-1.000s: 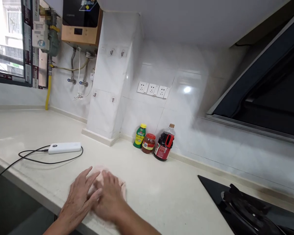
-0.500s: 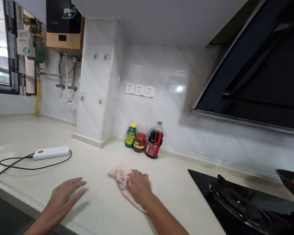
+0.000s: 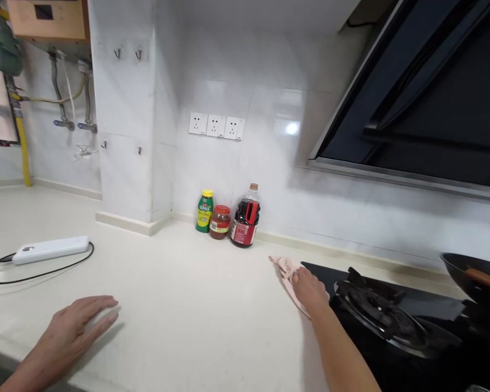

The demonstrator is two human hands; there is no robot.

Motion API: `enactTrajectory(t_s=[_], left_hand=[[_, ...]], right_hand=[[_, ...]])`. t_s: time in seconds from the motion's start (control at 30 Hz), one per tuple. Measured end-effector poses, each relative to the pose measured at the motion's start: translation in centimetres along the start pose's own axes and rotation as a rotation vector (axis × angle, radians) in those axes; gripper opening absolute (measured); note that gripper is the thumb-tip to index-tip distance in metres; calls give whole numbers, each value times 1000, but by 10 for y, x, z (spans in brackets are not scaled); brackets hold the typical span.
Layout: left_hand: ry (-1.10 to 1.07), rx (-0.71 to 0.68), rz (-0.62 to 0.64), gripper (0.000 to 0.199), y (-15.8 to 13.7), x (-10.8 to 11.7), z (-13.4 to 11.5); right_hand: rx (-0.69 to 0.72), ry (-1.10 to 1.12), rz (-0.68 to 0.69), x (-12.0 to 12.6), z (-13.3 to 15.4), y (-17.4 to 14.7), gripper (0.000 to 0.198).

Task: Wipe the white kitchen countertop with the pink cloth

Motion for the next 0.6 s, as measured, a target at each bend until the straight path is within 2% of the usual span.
enactTrajectory(t_s=[0.1,0.2,0.37,0.5,0.6], left_hand=[[6,2,-6,42,0,4,-5],[8,13,-24,44,0,12,-16],[-9,1,-31,43,-2,19,-25],[-30,-54,-75,40,-6,18,-24],[-53,-90,-97,37,-8,17,-23]], right_hand=[[16,-17,-14,1,-9,-11,32],[57,-27,-34,8,-16,-39,32],[159,-4,-46,37,-35,-123,45],[143,39,-66,60,-53,-196,53],[145,61,-118,64,-64,-242,49]])
Point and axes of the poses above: each hand's wrist, its own y-axis towards the middle knuckle, its own x-axis out of the back of the hand, z = x × y, the point moved 1 cm from there along y, towards the middle knuckle, and after that the axes turned 10 degrees about -z, right-handed, at the moved point
